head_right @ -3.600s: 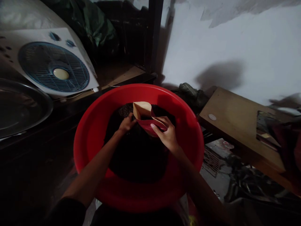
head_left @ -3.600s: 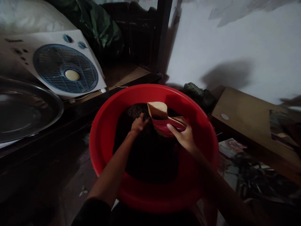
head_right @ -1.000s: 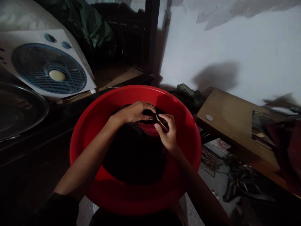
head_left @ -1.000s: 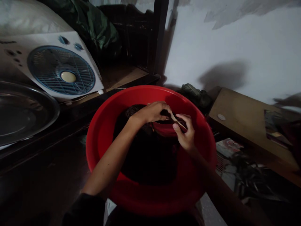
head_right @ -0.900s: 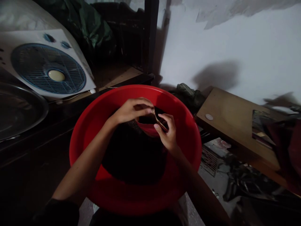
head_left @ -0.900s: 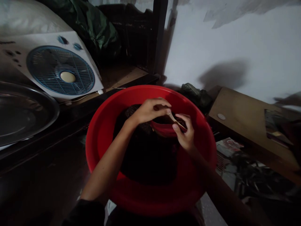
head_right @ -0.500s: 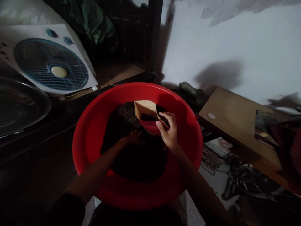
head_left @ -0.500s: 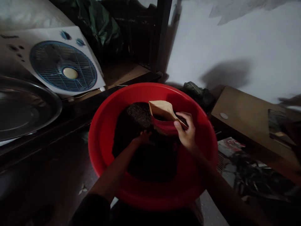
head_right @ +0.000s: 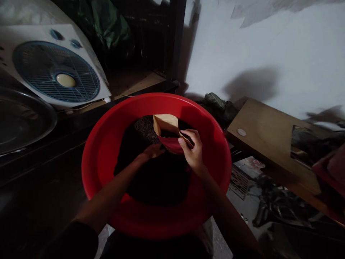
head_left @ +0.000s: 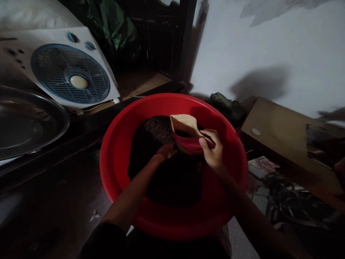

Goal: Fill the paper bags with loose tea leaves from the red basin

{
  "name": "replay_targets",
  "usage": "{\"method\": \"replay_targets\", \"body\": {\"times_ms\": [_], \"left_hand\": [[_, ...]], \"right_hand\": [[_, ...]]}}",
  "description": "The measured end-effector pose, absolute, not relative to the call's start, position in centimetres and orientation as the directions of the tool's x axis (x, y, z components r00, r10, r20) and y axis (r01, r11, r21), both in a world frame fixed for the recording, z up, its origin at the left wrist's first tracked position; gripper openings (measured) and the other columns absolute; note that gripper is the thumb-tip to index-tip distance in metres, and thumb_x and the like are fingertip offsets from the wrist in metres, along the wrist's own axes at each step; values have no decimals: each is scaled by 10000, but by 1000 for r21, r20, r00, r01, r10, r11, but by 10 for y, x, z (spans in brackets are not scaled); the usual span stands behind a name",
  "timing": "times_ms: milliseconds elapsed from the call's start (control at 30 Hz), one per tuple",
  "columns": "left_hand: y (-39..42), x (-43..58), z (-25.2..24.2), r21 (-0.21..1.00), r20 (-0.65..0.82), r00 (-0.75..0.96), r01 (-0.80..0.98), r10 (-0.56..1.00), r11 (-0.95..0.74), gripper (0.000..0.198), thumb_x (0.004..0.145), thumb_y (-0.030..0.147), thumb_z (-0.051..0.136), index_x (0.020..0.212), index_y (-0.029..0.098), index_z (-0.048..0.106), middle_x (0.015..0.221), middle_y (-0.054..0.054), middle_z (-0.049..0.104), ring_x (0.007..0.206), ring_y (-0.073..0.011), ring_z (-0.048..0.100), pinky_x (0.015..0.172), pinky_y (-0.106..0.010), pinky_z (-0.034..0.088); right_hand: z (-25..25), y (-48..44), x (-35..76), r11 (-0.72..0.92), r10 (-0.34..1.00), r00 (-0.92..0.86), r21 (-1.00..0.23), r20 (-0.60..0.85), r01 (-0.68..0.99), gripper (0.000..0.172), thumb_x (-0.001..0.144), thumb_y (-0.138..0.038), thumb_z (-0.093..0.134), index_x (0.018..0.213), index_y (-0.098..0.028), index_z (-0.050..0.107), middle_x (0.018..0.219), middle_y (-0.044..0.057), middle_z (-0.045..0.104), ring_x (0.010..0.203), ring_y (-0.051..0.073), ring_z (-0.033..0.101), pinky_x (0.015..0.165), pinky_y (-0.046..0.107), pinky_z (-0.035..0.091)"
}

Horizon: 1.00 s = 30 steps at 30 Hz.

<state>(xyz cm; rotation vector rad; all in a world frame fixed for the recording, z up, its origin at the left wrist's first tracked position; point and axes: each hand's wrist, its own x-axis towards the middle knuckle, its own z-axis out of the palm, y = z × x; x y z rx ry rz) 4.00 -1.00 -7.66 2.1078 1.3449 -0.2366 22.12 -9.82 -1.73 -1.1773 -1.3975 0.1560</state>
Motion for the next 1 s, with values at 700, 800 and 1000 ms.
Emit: {"method": "replay_targets", "body": {"times_ms": [700, 800, 1000], "left_hand": [[31, 53, 82, 389, 64, 901, 373, 428, -842, 194, 849, 181, 626, 1025, 200, 706, 1071, -50, 682, 960, -169, 644, 842, -283, 479], [23, 53, 77, 493, 134, 895, 313, 426, -812, 168, 888, 238, 609, 1023, 217, 706, 1091, -32, 703, 984, -162, 651, 885, -286, 480], [18, 27, 62, 667, 427, 410, 459, 806, -587, 277, 990, 338, 427, 1038, 196, 661, 1030, -47, 723, 940, -157, 670, 874, -290, 512]], "right_hand": [[-12, -94, 218, 502, 737, 215, -733, 640, 459, 246, 975, -402, 516, 1039, -234, 684, 1018, 60, 658, 995, 203, 638, 894, 361, 527], [-11, -94, 217, 494, 745, 212, -737, 632, 462, 253, 972, -418, 515, 1039, -238, 681, 1020, 61, 662, 996, 206, 643, 895, 367, 534], [-10, -95, 217, 475, 746, 228, -739, 626, 478, 269, 973, -432, 510, 1018, -233, 684, 999, 65, 667, 986, 203, 645, 881, 362, 542]]}}
